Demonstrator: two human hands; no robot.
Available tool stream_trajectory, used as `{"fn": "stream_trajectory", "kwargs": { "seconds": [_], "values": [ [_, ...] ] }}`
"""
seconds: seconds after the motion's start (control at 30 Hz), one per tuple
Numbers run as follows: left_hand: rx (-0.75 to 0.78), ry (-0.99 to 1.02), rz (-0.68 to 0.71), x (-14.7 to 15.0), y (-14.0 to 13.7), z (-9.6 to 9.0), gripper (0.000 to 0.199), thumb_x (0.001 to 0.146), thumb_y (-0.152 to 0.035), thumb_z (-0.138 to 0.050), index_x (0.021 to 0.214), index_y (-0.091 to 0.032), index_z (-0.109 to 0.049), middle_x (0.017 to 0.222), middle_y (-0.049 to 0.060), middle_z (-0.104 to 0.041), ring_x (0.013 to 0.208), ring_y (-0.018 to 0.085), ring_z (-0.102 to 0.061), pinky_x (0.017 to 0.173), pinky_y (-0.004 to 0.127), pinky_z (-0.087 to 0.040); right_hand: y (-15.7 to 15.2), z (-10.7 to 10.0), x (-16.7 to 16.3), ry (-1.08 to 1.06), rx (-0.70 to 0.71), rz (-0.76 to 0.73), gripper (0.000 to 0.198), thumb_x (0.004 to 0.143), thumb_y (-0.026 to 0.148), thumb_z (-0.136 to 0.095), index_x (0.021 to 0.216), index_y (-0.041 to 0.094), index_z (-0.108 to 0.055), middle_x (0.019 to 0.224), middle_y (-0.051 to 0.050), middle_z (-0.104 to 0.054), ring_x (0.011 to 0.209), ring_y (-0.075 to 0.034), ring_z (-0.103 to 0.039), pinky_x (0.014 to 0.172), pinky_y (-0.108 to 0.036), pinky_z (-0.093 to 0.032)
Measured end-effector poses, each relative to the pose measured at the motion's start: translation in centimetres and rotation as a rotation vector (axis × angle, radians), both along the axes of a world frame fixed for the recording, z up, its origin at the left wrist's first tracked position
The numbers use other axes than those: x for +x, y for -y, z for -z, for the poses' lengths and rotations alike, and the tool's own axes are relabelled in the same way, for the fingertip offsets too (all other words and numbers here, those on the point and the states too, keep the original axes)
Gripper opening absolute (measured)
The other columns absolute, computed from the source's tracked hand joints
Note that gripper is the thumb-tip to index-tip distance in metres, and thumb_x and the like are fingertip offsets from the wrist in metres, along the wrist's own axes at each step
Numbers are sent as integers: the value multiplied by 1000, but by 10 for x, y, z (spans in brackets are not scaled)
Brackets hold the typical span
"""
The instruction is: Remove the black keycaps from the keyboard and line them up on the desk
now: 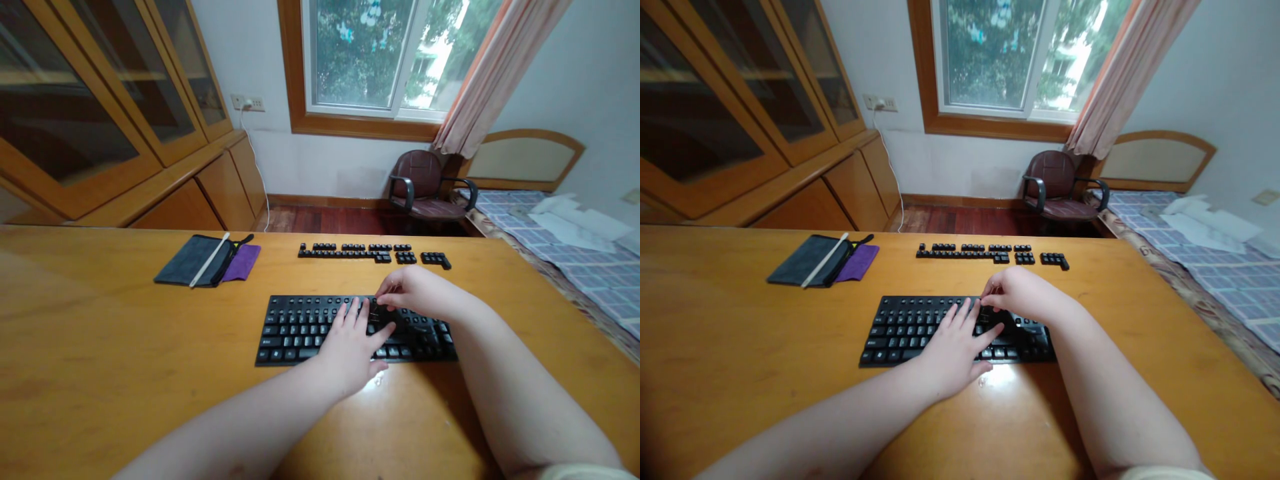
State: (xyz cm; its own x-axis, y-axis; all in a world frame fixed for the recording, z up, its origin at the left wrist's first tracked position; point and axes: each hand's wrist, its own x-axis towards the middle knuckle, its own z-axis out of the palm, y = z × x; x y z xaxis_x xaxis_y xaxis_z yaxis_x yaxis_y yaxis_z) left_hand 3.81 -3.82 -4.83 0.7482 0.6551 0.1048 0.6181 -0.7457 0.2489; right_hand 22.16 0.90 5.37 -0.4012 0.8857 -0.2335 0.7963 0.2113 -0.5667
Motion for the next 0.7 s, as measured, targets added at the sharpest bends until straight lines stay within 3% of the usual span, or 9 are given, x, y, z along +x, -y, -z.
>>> {"fn": "stream_trajectory", "kwargs": {
  "seconds": [0.17,0.33,0.4,0.5,0.7],
  "values": [
    [-11,5,-1,0,-1,-2,65,79,-62,-48,138,-39,-32,151,10,-20,137,40,-13,106,58,-14,0,5,-1,13,-68,9,19,76,33,-60,81,20,-72,66,-2,-69,59,-15,-61,58,-25,-43],
    [-28,12,10,-1,0,-4,65,79,-62,-48,138,-39,-32,150,9,-23,137,40,-15,106,58,-15,-1,15,-9,-101,40,-147,18,74,37,-64,77,21,-71,72,-2,-68,63,-14,-58,61,-24,-42],
    [-31,9,6,-1,0,-5,66,79,-62,-48,139,-39,-30,150,9,-24,137,39,-17,107,58,-14,-4,27,-17,-191,117,-231,24,78,40,-61,72,18,-69,69,-2,-64,62,-13,-54,60,-24,-41],
    [-34,8,7,-1,0,-6,65,80,-60,-48,139,-39,-30,151,9,-20,136,37,-19,107,57,-13,-9,50,-26,-278,338,-234,41,88,39,-47,55,17,-55,55,0,-51,53,-11,-44,56,-24,-37],
    [-24,11,1,1,0,-5,66,79,-60,-50,139,-40,-30,152,9,-18,137,38,-17,107,58,-12,-11,71,-19,-447,549,-260,44,89,35,-44,48,20,-40,47,2,-37,47,-10,-36,52,-25,-33]
  ]
}}
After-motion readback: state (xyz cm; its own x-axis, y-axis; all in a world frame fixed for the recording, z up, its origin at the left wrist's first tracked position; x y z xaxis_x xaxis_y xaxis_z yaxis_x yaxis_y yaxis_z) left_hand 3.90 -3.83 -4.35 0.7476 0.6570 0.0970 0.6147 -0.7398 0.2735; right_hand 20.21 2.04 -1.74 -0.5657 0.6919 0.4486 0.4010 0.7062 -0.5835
